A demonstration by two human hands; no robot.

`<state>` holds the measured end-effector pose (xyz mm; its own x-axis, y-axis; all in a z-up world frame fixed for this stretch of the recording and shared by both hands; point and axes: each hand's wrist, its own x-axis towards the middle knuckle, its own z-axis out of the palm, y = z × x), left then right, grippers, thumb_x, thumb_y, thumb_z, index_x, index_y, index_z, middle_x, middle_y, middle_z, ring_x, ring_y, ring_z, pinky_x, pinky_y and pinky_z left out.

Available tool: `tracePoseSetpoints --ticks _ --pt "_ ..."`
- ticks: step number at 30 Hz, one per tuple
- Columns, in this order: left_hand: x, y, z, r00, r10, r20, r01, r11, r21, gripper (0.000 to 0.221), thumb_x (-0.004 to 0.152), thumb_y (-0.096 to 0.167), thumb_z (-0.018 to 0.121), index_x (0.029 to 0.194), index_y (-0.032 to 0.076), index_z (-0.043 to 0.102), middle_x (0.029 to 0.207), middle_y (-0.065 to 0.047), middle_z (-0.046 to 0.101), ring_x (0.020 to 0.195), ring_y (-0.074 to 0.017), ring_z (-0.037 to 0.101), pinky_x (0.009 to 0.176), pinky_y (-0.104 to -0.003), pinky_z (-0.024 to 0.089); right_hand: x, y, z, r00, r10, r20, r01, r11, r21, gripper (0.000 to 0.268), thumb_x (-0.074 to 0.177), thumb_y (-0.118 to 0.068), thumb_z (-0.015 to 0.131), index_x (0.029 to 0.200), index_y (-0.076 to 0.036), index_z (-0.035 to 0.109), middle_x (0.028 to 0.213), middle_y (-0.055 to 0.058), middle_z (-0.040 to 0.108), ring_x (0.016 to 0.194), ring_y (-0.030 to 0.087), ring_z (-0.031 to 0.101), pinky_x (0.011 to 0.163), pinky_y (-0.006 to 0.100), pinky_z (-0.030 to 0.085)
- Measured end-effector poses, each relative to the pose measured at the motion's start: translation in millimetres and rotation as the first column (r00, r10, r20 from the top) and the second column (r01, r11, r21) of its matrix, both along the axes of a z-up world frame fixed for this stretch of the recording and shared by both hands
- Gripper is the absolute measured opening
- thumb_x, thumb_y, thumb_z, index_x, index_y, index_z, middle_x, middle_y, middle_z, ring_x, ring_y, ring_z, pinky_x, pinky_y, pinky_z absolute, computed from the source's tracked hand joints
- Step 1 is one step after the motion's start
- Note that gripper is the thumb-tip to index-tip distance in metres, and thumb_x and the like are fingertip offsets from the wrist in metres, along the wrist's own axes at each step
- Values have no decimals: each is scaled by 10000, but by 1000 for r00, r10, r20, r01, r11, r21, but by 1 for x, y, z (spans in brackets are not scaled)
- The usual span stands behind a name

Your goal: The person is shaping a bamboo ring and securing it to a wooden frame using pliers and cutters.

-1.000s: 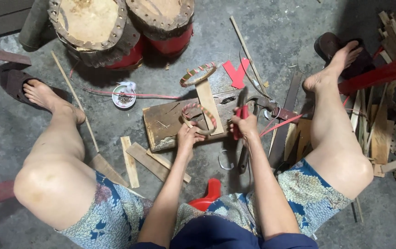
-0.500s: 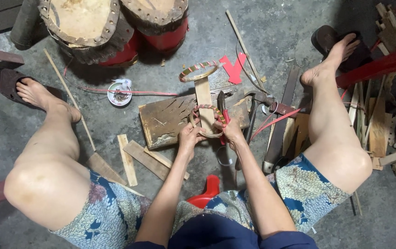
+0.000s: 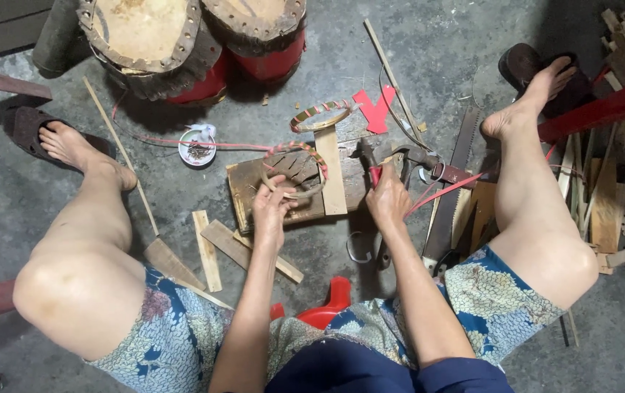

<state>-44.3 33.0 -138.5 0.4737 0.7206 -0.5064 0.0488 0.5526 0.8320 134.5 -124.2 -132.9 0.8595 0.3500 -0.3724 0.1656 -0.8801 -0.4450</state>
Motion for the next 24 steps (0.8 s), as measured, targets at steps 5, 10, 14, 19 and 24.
tracePoseSetpoints --ticks 5,10,14,19,24 --pt "-4 0 -1 994 101 32 -101 995 5 269 995 42 549 1261 15 581 981 -198 689 831 -188 685 744 -277 642 -4 -3 -18 998 -47 30 44 994 99 300 912 -308 702 1132 -122 616 1012 170 704 1003 435 701 860 552 538" --pt "-7 0 -27 987 155 51 -155 988 -14 209 964 -4 595 1173 1 591 973 -207 701 827 -217 724 802 -342 663 10 -9 -17 979 -97 182 63 982 181 444 868 -304 807 1190 -82 599 1032 209 652 1035 480 650 878 591 515" --pt "-7 1 -32 980 193 52 -193 981 -14 157 958 -4 606 1114 1 595 974 -198 693 854 -234 740 880 -397 654 20 -11 -31 968 -91 233 58 988 145 522 815 -329 851 1209 -124 577 1056 163 624 1064 428 635 915 543 513" --pt "-9 9 -20 967 245 66 -245 969 4 142 962 -14 592 1103 -7 589 986 -222 673 888 -285 746 926 -455 641 21 -10 -35 960 -128 249 77 976 204 501 806 -252 859 1204 -133 579 1048 146 617 1061 393 629 924 520 506" --pt "-5 9 -2 961 271 63 -272 962 18 144 960 -26 567 1098 14 580 994 -192 666 877 -251 738 934 -436 637 22 -9 -35 950 -150 274 81 965 248 557 769 -299 892 1200 -138 579 1045 131 594 1059 377 612 929 510 499"
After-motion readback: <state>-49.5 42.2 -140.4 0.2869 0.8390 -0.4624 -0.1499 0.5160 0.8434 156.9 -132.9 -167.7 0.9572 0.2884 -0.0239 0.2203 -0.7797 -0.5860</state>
